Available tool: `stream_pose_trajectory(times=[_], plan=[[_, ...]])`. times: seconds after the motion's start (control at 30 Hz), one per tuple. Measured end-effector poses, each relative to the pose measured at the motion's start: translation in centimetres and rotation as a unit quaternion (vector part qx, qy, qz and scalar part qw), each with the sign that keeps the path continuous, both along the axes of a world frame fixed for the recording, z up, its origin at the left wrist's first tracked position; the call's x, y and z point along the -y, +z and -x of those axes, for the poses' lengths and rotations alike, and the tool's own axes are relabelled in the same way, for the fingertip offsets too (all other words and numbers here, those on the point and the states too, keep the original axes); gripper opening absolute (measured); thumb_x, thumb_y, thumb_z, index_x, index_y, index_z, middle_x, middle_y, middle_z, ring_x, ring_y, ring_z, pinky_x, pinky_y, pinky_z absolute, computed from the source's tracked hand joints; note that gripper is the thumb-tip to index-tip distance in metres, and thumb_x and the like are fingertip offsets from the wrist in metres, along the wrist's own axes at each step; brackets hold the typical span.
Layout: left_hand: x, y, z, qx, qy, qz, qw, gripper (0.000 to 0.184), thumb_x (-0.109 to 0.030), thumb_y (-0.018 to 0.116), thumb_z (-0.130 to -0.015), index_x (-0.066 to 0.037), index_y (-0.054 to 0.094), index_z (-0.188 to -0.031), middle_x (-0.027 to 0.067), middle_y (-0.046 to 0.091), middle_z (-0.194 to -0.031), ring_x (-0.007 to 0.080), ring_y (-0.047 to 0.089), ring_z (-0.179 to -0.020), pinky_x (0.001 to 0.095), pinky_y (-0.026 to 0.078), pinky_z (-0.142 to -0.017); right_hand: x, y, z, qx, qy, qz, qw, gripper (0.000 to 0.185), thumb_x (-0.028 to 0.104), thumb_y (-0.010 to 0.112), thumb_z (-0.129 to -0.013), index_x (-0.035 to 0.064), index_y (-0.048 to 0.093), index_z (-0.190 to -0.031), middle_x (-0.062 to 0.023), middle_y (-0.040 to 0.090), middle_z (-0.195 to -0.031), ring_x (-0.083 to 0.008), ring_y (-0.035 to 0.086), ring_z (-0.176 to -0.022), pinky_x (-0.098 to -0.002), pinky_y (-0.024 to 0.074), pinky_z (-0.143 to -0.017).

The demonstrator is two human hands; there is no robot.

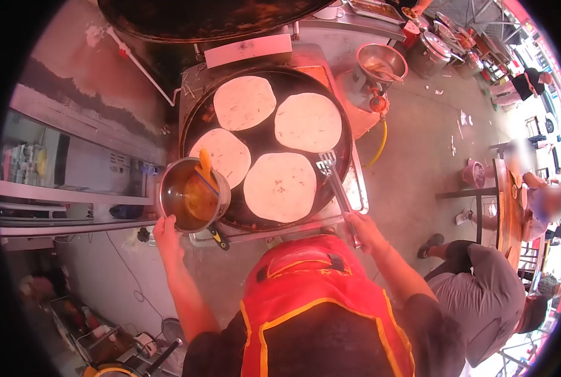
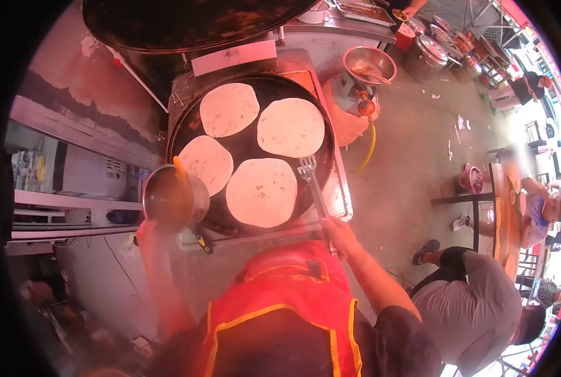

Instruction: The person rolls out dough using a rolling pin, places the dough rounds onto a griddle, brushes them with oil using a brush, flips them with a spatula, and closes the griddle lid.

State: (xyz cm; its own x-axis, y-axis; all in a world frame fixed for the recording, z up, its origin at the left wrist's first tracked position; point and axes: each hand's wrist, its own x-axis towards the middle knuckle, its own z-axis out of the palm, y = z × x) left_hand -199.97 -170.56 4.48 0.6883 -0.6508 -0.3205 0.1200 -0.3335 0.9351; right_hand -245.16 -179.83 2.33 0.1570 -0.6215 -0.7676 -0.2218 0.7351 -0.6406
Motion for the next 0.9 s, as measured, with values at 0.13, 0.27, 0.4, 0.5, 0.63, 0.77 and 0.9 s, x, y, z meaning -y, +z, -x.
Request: stream_pose_trajectory(times=[0.13, 0.27, 0.4, 0.5, 0.63, 0.77, 0.9], plan=[[-1.6, -1.1, -1.9, 0.002, -0.004, -0.002, 1.0, 0.017, -0.012, 0.054, -0.089, 0.0, 0.062, -0.099, 0.0038, 0.062, -0.092, 0.0134, 0.06, -0.084, 0.0319, 0.052, -0.081, 0.7, -6.4, -0.2, 0.046, -0.06, 0.111, 0.991, 0.026, 0.035, 0.052, -0.095, 0.0095, 0.058, -0.096, -0.0023, 0.054, -0.07, -0.0114, 0.048, -0.047, -0.0253, 0.0369, -0.04], [-3.1, 0.0, -1.2, 0.023, 0.02, 0.004, 1.0, 0.015, -0.011, 0.054, -0.089, 0.0, 0.061, -0.096, 0.0037, 0.062, -0.09, 0.013, 0.06, -0.082, 0.0313, 0.052, -0.081, 9.0, -9.8, -3.0, 0.14, -0.139, 0.091, 0.976, 0.028, 0.03, 0.056, -0.093, 0.0074, 0.06, -0.11, -0.0039, 0.054, -0.072, -0.0111, 0.047, -0.049, -0.0248, 0.0361, -0.04], [-4.0, 1.8, 0.4, 0.025, 0.068, 0.004, 0.997, 0.015, -0.011, 0.054, -0.089, 0.0, 0.061, -0.095, 0.0039, 0.063, -0.091, 0.0132, 0.061, -0.083, 0.0315, 0.052, -0.082, 15.3, -11.7, -4.8, 0.204, -0.153, 0.088, 0.963, 0.021, 0.024, 0.059, -0.092, 0.0096, 0.058, -0.107, -0.0025, 0.052, -0.07, -0.0091, 0.044, -0.046, -0.0228, 0.0333, -0.039], [-4.6, 2.6, 1.6, 0.028, 0.065, 0.008, 0.997, 0.015, -0.011, 0.054, -0.089, 0.0, 0.061, -0.097, 0.0041, 0.063, -0.093, 0.0136, 0.062, -0.085, 0.0322, 0.052, -0.082, 16.6, -11.2, -4.6, 0.236, -0.138, 0.085, 0.958, 0.017, 0.021, 0.058, -0.092, 0.0104, 0.057, -0.106, -0.001, 0.05, -0.067, -0.0074, 0.041, -0.045, -0.0215, 0.0304, -0.038], [-5.7, 0.8, 1.8, -0.009, 0.096, 0.028, 0.995, 0.018, -0.012, 0.054, -0.089, -0.001, 0.062, -0.1, 0.004, 0.064, -0.095, 0.0138, 0.062, -0.087, 0.0321, 0.052, -0.083, 16.0, -6.4, -3.7, 0.076, -0.001, 0.326, 0.942, 0.037, 0.02, 0.058, -0.092, 0.0073, 0.053, -0.126, -0.0051, 0.059, -0.073, -0.0164, 0.055, -0.055, -0.0282, 0.043, -0.049], [-6.0, 0.4, 2.2, -0.004, 0.109, 0.02, 0.994, 0.02, -0.012, 0.054, -0.089, 0.0, 0.062, -0.102, 0.0039, 0.064, -0.095, 0.0136, 0.062, -0.086, 0.0315, 0.051, -0.083, 14.7, -3.6, -3.2, -0.15, 0.151, 0.48, 0.851, 0.052, 0.019, 0.058, -0.09, 0.0079, 0.044, -0.139, -0.0178, 0.066, -0.089, -0.0344, 0.065, -0.075, -0.0413, 0.05, -0.067], [-5.3, 1.0, 3.2, 0.01, 0.124, -0.001, 0.992, 0.02, -0.013, 0.054, -0.089, 0.0, 0.062, -0.102, 0.0039, 0.063, -0.095, 0.0127, 0.062, -0.087, 0.03, 0.051, -0.082, 12.9, -7.2, -3.6, -0.297, 0.325, 0.472, 0.764, 0.06, 0.023, 0.059, -0.088, 0.0097, 0.035, -0.142, -0.0223, 0.063, -0.099, -0.0425, 0.063, -0.082, -0.05, 0.0504, -0.072]])
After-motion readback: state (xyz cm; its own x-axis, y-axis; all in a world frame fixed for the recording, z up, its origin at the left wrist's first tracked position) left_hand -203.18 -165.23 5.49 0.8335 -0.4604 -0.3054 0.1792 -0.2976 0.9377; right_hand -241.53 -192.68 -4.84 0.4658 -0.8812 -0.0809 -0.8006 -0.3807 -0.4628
